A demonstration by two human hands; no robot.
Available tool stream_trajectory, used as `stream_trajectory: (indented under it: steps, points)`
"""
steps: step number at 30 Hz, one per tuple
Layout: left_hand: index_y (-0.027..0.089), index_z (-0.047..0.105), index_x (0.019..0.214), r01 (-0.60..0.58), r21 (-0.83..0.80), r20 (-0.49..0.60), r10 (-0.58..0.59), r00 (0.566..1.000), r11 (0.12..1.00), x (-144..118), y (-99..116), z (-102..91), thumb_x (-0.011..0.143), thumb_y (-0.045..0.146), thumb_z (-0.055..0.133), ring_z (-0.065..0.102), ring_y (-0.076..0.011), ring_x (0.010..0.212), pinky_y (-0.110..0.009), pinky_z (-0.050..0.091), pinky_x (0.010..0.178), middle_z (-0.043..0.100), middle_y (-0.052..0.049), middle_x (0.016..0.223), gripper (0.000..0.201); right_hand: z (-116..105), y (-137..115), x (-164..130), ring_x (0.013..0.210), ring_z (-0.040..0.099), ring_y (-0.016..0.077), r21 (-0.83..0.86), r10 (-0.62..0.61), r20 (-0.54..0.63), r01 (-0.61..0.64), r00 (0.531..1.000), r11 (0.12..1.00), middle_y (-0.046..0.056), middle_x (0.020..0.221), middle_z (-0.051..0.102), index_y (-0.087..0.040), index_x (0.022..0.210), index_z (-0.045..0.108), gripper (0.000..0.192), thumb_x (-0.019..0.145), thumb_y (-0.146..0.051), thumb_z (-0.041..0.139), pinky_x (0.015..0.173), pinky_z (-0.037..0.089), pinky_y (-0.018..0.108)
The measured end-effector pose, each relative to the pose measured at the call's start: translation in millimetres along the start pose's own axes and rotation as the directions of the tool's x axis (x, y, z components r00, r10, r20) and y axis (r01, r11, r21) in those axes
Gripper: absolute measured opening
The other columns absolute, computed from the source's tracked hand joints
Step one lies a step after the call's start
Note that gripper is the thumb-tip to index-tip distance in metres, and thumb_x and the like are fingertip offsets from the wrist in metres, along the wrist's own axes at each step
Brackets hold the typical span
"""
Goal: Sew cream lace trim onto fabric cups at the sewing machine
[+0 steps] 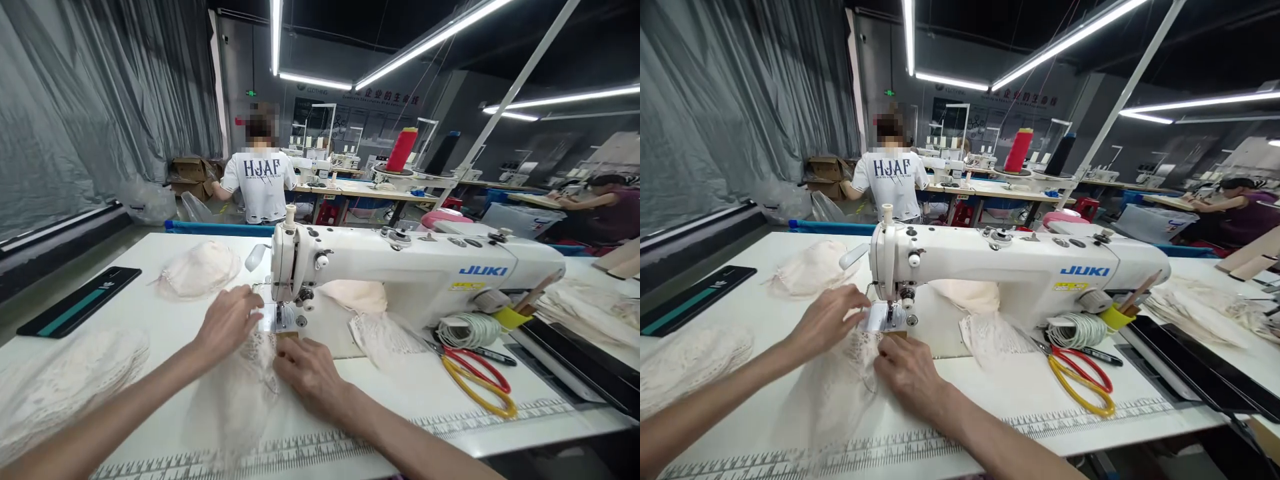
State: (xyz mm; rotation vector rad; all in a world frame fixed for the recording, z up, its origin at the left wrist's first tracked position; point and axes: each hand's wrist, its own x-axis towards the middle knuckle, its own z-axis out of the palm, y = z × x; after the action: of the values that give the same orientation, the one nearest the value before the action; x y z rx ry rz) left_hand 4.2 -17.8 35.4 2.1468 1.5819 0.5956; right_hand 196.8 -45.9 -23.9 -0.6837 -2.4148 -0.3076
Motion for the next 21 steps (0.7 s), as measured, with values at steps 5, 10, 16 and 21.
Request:
stream_trajectory:
  steps: [5,10,16,21]
  points:
    - [0.023,0.063,0.083,-0.268,0.081,0.114,0.258,0.959,0.960,-21,-1,32.8,0.086,0.012,0.044,0.058,-0.0163,0.085,-0.032,0.038,0.079,0.063,0.000,0.092,0.022,6,1,-4,0.061,0.044,0.0122,0.084,0.095,0.043,-0.098,0.995,0.992,0.003,0.076,0.055,-0.016,0.075,0.054,0.027,0.093,-0.011,0.034,0.053,0.031,0.025]
    - [0.023,0.057,0.081,-0.429,0.097,0.027,0.429,0.903,0.898,-18,-18,44.4,0.086,0.005,0.037,0.057,-0.0118,0.078,-0.029,0.038,0.084,0.061,0.003,0.083,0.027,1,2,-1,0.063,0.046,0.0132,0.110,0.135,0.116,-0.148,0.984,0.983,0.002,0.076,0.056,-0.016,0.075,0.055,0.024,0.091,-0.012,0.038,0.053,0.030,0.026]
    - [0.019,0.053,0.088,-0.479,0.110,-0.013,0.483,0.875,0.871,15,-29,44.1,0.081,0.003,0.031,0.056,-0.0154,0.081,-0.039,0.031,0.093,0.057,-0.003,0.091,0.028,7,10,4,0.067,0.051,0.0152,0.051,0.246,0.170,-0.258,0.954,0.965,0.004,0.078,0.058,-0.016,0.084,0.058,0.014,0.088,-0.014,0.045,0.054,0.030,0.028]
    - [0.020,0.048,0.065,-0.504,0.127,-0.054,0.513,0.856,0.854,39,-37,47.2,0.070,0.000,0.035,0.053,-0.0155,0.065,-0.037,0.035,0.085,0.058,-0.001,0.073,0.024,16,17,3,0.054,0.051,0.0140,-0.029,0.288,0.151,-0.287,0.946,0.958,0.000,0.066,0.059,-0.013,0.103,0.056,0.019,0.087,-0.011,0.047,0.050,0.024,0.030]
